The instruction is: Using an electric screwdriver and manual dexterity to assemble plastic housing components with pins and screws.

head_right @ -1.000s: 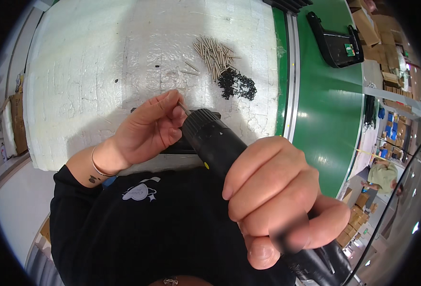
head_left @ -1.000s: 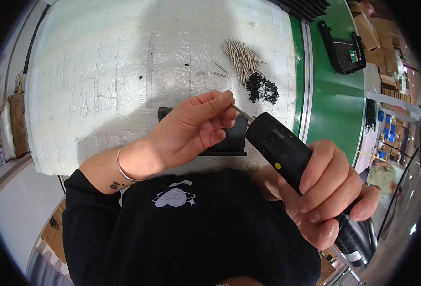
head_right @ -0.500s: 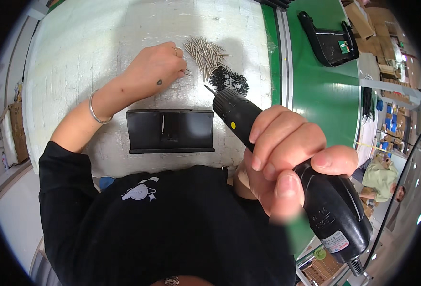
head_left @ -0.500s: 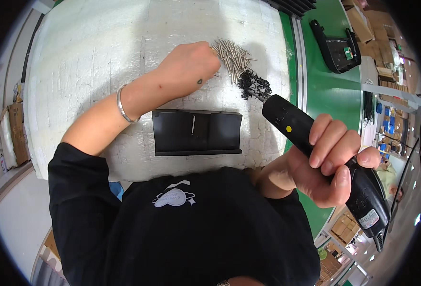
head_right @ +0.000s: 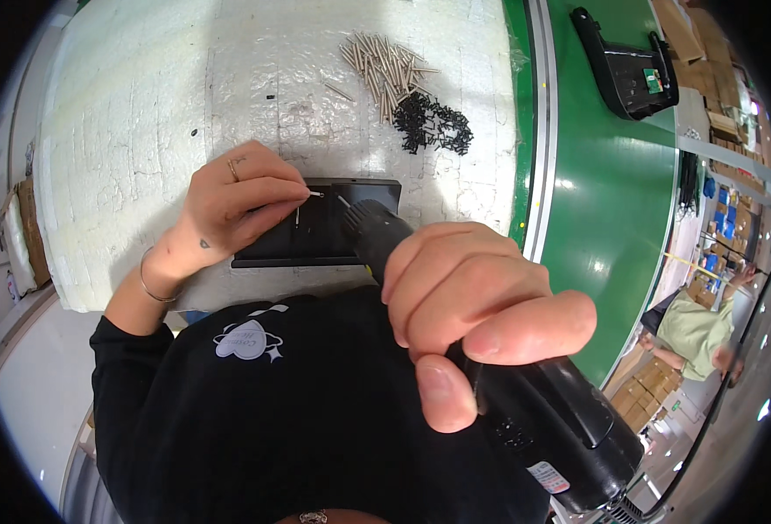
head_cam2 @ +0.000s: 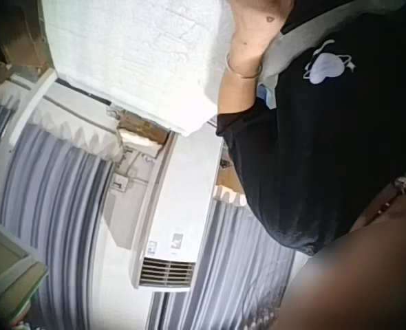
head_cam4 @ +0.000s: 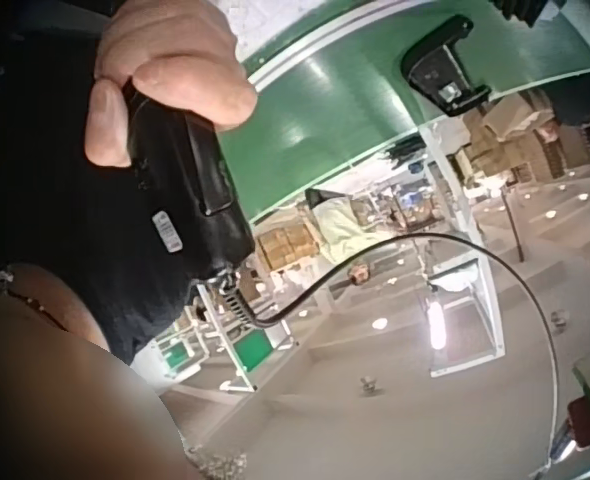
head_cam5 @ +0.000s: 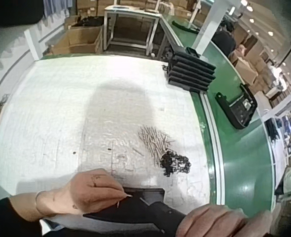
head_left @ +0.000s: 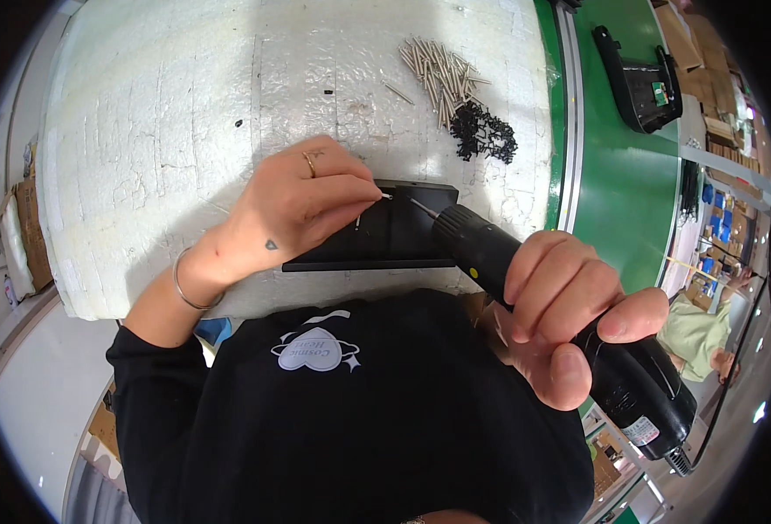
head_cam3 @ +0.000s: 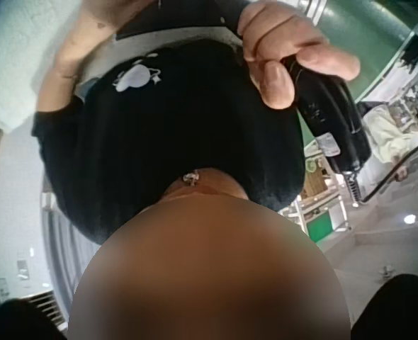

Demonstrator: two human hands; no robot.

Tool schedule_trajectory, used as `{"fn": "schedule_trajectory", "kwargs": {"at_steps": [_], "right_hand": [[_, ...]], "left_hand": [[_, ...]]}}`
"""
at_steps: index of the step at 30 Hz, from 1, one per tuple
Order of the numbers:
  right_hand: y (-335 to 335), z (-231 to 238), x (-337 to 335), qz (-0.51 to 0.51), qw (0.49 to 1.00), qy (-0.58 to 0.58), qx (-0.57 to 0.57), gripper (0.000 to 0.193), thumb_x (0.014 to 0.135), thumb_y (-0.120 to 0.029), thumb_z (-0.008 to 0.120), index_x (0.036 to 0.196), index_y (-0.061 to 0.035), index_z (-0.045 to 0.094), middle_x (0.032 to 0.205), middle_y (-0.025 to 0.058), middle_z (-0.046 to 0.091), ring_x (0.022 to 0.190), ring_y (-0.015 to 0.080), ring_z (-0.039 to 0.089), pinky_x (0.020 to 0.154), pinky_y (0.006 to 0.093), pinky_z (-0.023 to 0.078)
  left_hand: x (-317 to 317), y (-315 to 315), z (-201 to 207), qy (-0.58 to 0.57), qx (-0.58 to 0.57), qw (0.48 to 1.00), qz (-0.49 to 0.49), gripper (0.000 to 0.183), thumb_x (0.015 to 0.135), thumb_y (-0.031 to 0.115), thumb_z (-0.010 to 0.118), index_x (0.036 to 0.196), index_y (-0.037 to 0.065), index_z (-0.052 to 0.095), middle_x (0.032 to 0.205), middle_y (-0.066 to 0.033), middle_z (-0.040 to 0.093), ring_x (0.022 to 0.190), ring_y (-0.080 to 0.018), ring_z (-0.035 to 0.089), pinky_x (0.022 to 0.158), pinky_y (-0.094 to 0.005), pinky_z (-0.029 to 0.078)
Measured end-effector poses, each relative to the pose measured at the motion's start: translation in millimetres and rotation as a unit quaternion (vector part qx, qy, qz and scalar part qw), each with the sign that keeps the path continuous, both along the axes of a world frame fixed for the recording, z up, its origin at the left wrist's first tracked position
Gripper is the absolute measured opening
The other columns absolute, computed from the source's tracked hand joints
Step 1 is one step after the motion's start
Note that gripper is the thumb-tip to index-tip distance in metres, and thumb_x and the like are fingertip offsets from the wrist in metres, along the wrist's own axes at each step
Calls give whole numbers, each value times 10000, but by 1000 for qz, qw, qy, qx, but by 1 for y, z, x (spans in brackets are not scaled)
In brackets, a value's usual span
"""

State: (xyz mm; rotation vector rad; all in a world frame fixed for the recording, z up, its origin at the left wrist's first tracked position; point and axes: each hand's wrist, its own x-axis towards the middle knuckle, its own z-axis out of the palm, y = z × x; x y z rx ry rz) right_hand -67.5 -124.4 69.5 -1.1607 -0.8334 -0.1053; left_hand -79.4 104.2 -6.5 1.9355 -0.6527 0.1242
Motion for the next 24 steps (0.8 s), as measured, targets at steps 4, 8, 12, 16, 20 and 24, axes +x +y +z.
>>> {"fn": "schedule_trajectory", "kwargs": {"at_steps": [4, 8, 12, 16, 20, 24], "right_hand": [[9, -3, 1, 6, 1000, 2, -5, 351, 780, -83, 583, 1092, -128, 427, 636, -22, 503, 481, 96, 471, 497, 253, 420], [11, -5, 0, 8, 1000, 25, -9, 344, 785, -72, 576, 1083, -129, 413, 649, -12, 508, 488, 106, 479, 501, 266, 414], [12, -5, 1, 17, 999, 36, -22, 343, 796, -71, 573, 1090, -130, 407, 649, -12, 507, 487, 110, 490, 510, 281, 415], [13, -7, 2, 12, 998, 40, -47, 337, 802, -71, 570, 1091, -128, 407, 646, -15, 506, 485, 111, 495, 517, 286, 420], [16, -7, 4, 23, 998, 34, -42, 337, 806, -73, 570, 1093, -129, 404, 641, -14, 507, 480, 112, 496, 518, 285, 422], [19, -9, 5, 22, 998, 29, -51, 324, 809, -74, 578, 1074, -128, 399, 639, -13, 509, 479, 111, 495, 514, 287, 423]], "left_hand": [[-4, 0, -2, -49, 51, 997, 34, 187, 683, 1, 783, 844, 36, 693, 814, -47, 645, 759, -237, 606, 625, -324, 509], [-3, -2, -4, -47, 53, 997, 33, 180, 677, -1, 782, 828, 39, 692, 802, -42, 627, 768, -234, 599, 627, -321, 507], [-5, -3, -4, -42, 51, 997, 41, 179, 673, -3, 778, 822, 42, 691, 811, -43, 627, 767, -234, 594, 631, -324, 504], [-4, -4, -6, -39, 50, 997, 40, 166, 677, 8, 772, 809, 49, 679, 811, -42, 621, 762, -235, 584, 643, -330, 501], [-4, -4, -8, -39, 44, 997, 40, 163, 683, 15, 760, 808, 54, 664, 813, -37, 610, 774, -237, 577, 657, -337, 500], [-5, -4, -10, -39, 45, 997, 42, 170, 682, 19, 754, 818, 57, 661, 819, -35, 607, 783, -240, 578, 660, -338, 500]]}}
